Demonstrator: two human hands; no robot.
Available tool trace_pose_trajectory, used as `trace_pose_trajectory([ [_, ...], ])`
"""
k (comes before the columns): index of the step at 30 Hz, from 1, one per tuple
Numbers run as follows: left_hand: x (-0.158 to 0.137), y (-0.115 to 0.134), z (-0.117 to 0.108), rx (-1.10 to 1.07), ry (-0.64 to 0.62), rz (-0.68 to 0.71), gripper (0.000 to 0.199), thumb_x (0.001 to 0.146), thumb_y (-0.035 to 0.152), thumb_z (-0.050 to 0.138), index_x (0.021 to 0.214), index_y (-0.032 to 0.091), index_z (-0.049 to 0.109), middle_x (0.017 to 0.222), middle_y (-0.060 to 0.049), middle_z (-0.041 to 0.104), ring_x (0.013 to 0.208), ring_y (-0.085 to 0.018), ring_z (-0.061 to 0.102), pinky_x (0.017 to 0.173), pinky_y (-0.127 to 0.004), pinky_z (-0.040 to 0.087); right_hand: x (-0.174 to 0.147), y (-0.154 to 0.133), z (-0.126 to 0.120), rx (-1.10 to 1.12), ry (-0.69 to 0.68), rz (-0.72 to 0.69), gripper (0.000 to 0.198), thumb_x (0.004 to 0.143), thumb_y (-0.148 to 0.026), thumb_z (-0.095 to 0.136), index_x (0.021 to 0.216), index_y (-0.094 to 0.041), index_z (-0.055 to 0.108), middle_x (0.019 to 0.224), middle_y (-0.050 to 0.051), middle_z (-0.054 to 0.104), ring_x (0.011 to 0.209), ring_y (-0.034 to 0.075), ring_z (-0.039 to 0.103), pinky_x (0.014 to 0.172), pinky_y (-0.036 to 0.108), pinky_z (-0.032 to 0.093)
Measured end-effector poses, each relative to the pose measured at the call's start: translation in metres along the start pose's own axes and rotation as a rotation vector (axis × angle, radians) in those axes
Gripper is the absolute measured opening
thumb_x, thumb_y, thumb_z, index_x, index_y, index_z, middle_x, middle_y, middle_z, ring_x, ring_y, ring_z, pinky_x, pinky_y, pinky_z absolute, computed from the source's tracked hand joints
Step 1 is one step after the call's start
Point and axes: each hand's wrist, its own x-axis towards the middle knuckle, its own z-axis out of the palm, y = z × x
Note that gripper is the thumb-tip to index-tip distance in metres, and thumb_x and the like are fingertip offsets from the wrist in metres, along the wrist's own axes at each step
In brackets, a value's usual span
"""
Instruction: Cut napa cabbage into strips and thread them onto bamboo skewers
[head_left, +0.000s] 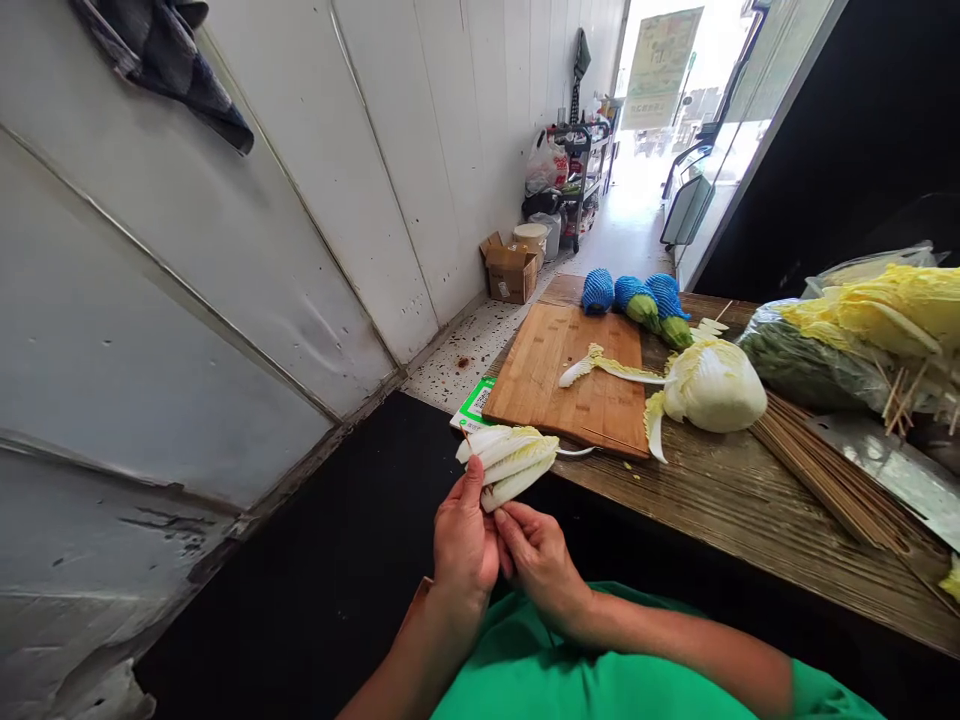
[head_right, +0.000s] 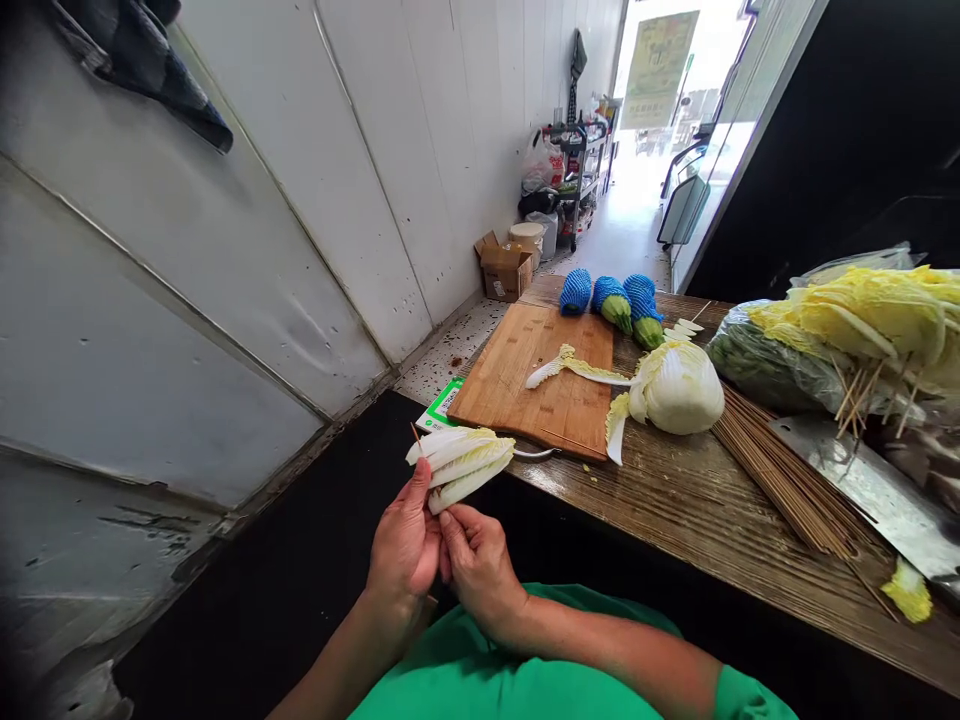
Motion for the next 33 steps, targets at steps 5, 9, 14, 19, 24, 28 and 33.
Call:
trace_pose_trajectory([
  [5,0.003,-0.003,-0.003,0.032,0.009,0.000,0.023,0.080,0.028,0.057,0.092,0.010,0.066,0.091,-0.012,0.069,0.087,-0.020,0.065,0.083,-0.031,0.050,0.001,0.002,0.000,0.008,0.005,0.003,0.038,0.082,-0.047,0.045,0.057,-0.018,0.042,0.041,-0.008,0.035,0.038,0.004,0.028,0.037,0.020,0.019],
  [9,0.003,-0.003,-0.002,0.036,0.039,-0.012,0.020,0.080,0.025,0.057,0.090,0.010,0.066,0.089,-0.012,0.069,0.085,-0.020,0.065,0.084,-0.032,0.050,0.002,0.001,0.000,0.001,0.019,-0.010,0.040,0.082,-0.049,0.045,0.057,-0.018,0.042,0.042,-0.008,0.034,0.039,0.004,0.028,0.038,0.020,0.020],
  [14,0.003,0.003,0.000,0.052,-0.042,0.020,0.024,0.080,0.026,0.056,0.098,0.012,0.064,0.093,-0.011,0.069,0.088,-0.019,0.065,0.086,-0.031,0.049,0.001,-0.002,-0.002,-0.023,-0.012,-0.011,0.040,0.083,-0.048,0.042,0.058,-0.018,0.041,0.040,-0.008,0.034,0.037,0.004,0.028,0.038,0.020,0.021],
  [19,0.006,0.004,-0.002,0.092,0.001,0.097,0.018,0.080,0.016,0.055,0.095,0.014,0.064,0.089,-0.008,0.070,0.086,-0.018,0.065,0.086,-0.033,0.049,0.001,-0.005,-0.001,-0.076,-0.063,-0.018,0.038,0.085,-0.043,0.038,0.056,-0.018,0.040,0.040,-0.007,0.035,0.038,0.005,0.029,0.038,0.019,0.022],
  [24,0.007,0.010,-0.001,0.120,0.112,0.133,0.016,0.080,0.015,0.054,0.091,0.013,0.065,0.089,-0.008,0.070,0.084,-0.019,0.065,0.082,-0.033,0.052,0.001,-0.011,-0.006,-0.206,-0.132,-0.024,0.030,0.086,-0.030,0.037,0.061,-0.016,0.047,0.045,-0.006,0.040,0.040,0.005,0.034,0.040,0.017,0.027],
  [28,0.002,0.038,0.011,0.122,0.073,0.210,0.021,0.080,0.014,0.052,0.097,0.015,0.064,0.095,-0.008,0.069,0.087,-0.018,0.064,0.079,-0.030,0.053,-0.006,-0.023,-0.026,-0.549,-0.135,-0.179,0.018,0.080,-0.021,0.046,0.085,-0.015,0.062,0.055,-0.003,0.053,0.047,0.008,0.045,0.044,0.017,0.032],
  [33,-0.019,0.067,0.049,0.197,-0.236,0.260,0.029,0.077,0.033,0.055,0.102,0.022,0.064,0.108,-0.004,0.065,0.107,-0.023,0.056,0.082,-0.028,0.053,-0.023,-0.081,-0.062,-0.697,0.019,-0.542,0.026,0.084,-0.021,0.041,0.087,-0.014,0.065,0.070,0.005,0.062,0.061,0.011,0.054,0.059,0.021,0.041],
])
